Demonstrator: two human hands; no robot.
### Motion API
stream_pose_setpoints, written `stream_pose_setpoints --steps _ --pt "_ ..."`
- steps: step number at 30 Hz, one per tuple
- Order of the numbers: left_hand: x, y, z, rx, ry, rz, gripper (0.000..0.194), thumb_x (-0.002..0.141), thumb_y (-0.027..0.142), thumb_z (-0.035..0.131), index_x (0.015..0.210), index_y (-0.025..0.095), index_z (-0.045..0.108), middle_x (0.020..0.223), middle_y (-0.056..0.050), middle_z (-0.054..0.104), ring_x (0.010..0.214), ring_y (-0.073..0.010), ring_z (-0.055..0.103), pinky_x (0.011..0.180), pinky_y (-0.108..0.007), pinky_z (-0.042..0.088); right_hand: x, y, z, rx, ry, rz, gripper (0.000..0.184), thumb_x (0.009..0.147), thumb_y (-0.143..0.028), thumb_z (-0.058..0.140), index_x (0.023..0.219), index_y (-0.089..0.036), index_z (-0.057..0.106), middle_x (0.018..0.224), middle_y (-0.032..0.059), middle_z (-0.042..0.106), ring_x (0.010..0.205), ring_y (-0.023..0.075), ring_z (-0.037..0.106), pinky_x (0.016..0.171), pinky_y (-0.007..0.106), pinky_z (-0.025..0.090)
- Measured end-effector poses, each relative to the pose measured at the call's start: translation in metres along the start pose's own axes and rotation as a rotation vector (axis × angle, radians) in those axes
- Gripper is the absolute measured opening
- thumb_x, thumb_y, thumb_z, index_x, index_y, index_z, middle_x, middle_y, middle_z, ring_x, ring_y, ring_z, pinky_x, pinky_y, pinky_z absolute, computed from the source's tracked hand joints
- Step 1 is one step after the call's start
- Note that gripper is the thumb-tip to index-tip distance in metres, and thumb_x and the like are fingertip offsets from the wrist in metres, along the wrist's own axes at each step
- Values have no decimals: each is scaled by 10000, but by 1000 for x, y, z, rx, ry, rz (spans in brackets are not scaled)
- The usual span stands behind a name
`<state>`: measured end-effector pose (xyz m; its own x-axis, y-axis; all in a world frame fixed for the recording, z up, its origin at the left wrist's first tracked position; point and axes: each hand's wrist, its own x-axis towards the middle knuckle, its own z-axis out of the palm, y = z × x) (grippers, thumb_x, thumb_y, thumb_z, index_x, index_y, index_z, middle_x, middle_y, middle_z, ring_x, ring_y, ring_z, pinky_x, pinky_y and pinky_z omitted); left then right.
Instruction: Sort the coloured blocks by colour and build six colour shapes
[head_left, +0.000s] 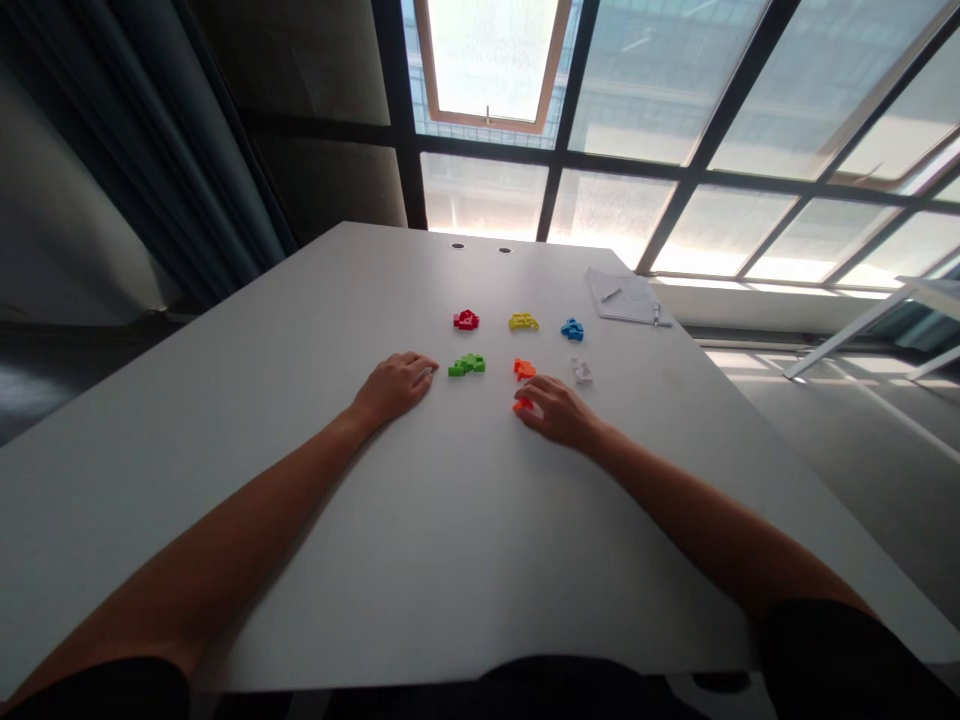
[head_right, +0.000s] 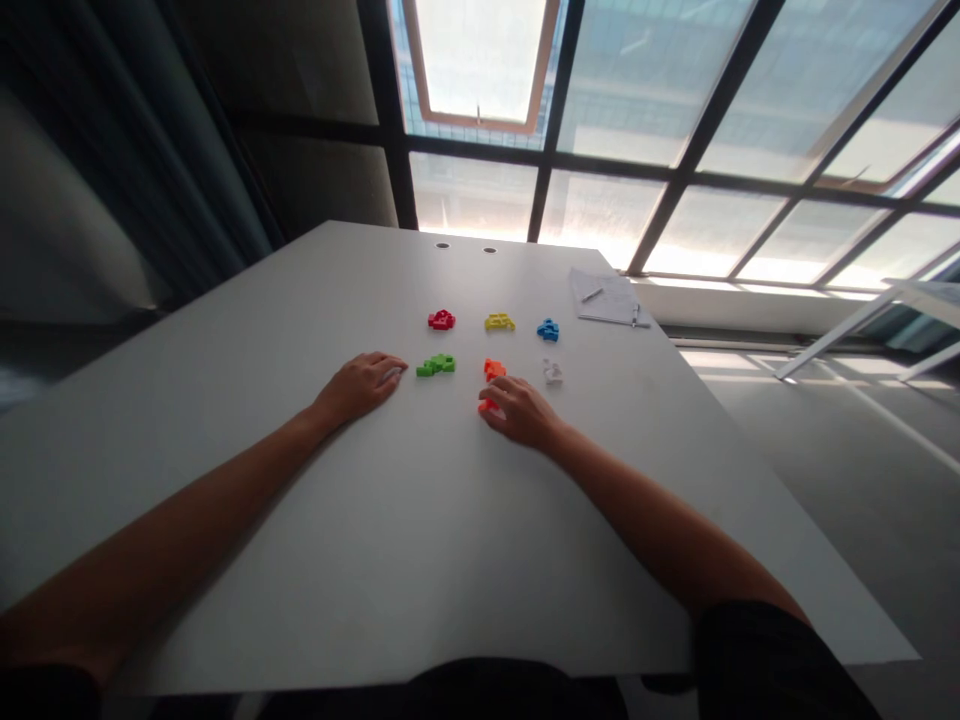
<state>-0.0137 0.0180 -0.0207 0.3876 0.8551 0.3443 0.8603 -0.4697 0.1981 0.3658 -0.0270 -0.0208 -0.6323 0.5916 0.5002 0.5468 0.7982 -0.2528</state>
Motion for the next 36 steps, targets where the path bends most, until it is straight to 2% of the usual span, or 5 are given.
stream_pose_setpoints --steps 7,15,22,30,36 --pt "-1 0 -1 3 -9 -2 415 1064 343 512 1325 247 820 1379 -128 804 1230 -344 724 1150 -534 576 -1 14 6 -100 68 306 62 1039 -269 764 1062 -212 756 1076 106 743 922 259 700 898 374 584" --pt "-1 0 0 5 6 -1 415 1063 347 519 1321 239 825 1364 -134 804 1221 -345 725 1136 -518 580 4 18 0 -180 45 475 98 1038 -288 781 1078 -209 737 1126 123 770 962 287 708 928 394 542" --pt "0 -2 1 24 -2 7 412 1068 353 512 1319 232 815 1373 -125 805 1215 -339 721 1143 -513 571 18 20 0 -195 28 542 239 1029 -303 799 1218 -178 722 1134 140 794 1032 308 725 950 392 507" --pt "0 -5 2 9 6 8 408 1064 347 511 1308 238 820 1376 -122 807 1220 -340 721 1153 -524 568 18 13 1 -276 12 576 461 1051 -435 755 1404 -161 642 1149 160 808 1045 344 721 981 427 475" --pt "0 -4 2 4 15 11 397 1063 341 524 1305 243 823 1359 -123 811 1202 -339 726 1137 -520 576 14 5 2 -308 -26 560 504 1047 -310 694 1501 -131 568 1154 176 820 1082 352 715 1066 463 453"
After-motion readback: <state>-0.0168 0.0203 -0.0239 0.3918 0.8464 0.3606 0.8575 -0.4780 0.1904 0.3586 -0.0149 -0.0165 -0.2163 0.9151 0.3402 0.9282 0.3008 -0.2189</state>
